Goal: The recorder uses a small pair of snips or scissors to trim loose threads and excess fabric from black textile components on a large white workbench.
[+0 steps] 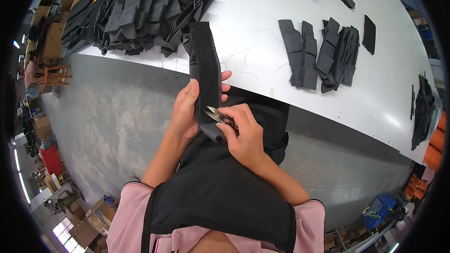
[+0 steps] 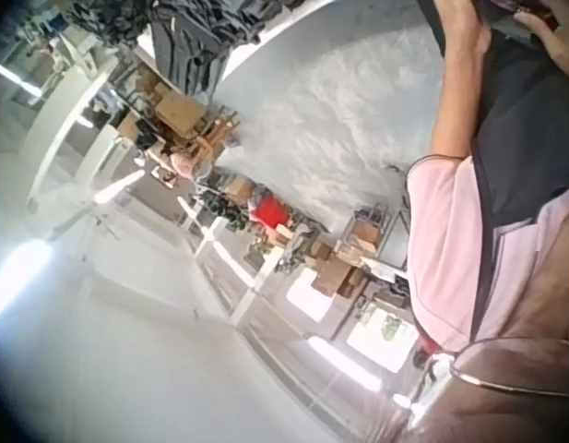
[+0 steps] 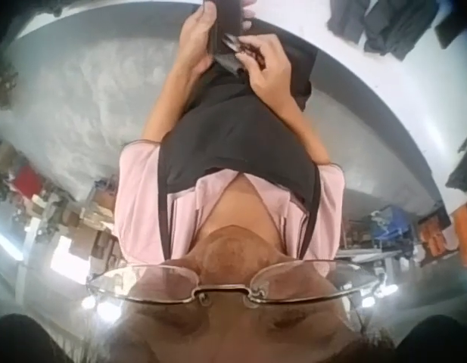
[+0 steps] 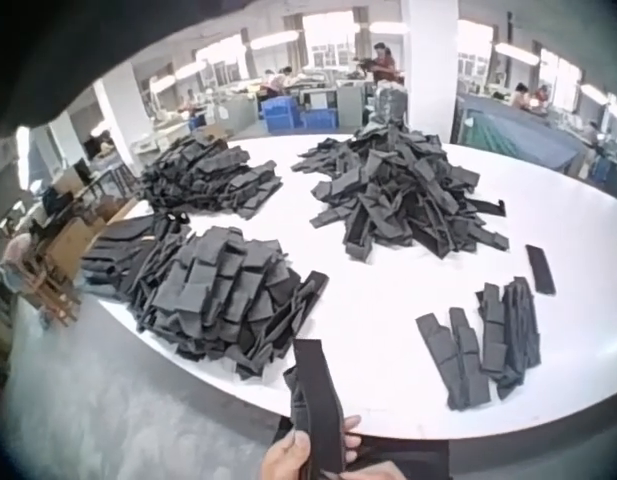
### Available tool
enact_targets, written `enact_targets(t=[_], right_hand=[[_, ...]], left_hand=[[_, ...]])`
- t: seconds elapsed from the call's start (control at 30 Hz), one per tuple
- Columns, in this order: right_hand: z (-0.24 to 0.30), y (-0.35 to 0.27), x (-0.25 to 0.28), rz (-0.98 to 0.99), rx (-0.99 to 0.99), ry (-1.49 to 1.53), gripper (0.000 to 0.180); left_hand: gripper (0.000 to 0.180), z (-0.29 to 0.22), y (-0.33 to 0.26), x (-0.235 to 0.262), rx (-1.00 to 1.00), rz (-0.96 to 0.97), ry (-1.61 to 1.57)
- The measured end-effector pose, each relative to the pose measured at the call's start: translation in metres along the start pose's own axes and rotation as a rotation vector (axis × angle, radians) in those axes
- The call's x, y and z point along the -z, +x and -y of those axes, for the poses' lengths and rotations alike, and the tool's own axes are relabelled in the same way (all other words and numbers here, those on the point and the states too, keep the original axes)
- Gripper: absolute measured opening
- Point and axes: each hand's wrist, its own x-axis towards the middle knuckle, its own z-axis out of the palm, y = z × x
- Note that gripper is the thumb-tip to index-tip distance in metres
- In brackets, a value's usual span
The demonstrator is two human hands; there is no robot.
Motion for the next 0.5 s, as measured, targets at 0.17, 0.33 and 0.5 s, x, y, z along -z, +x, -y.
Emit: enact_targets(t=[0.17, 0.33, 0.5], right_hand=[[0.0020, -0.0053, 0.0087, -0.019, 0.225, -0.334, 0.028], [0.0038, -0.0044, 0.0102, 0.030, 0.314, -0.403, 0.029], [0.0030, -0.0035, 0.0063, 0.026, 0.387, -0.483, 0.030]], left_hand=[[0.057, -0.0049, 0.0052, -0.0056, -0.048, -0.006, -0.054], [0.055, -0.0037, 0.0036, -0.0039, -0.041, 0.009, -0.113], [0.055, -0.0011, 0.0036, -0.0023, -0.038, 0.025, -0.112]])
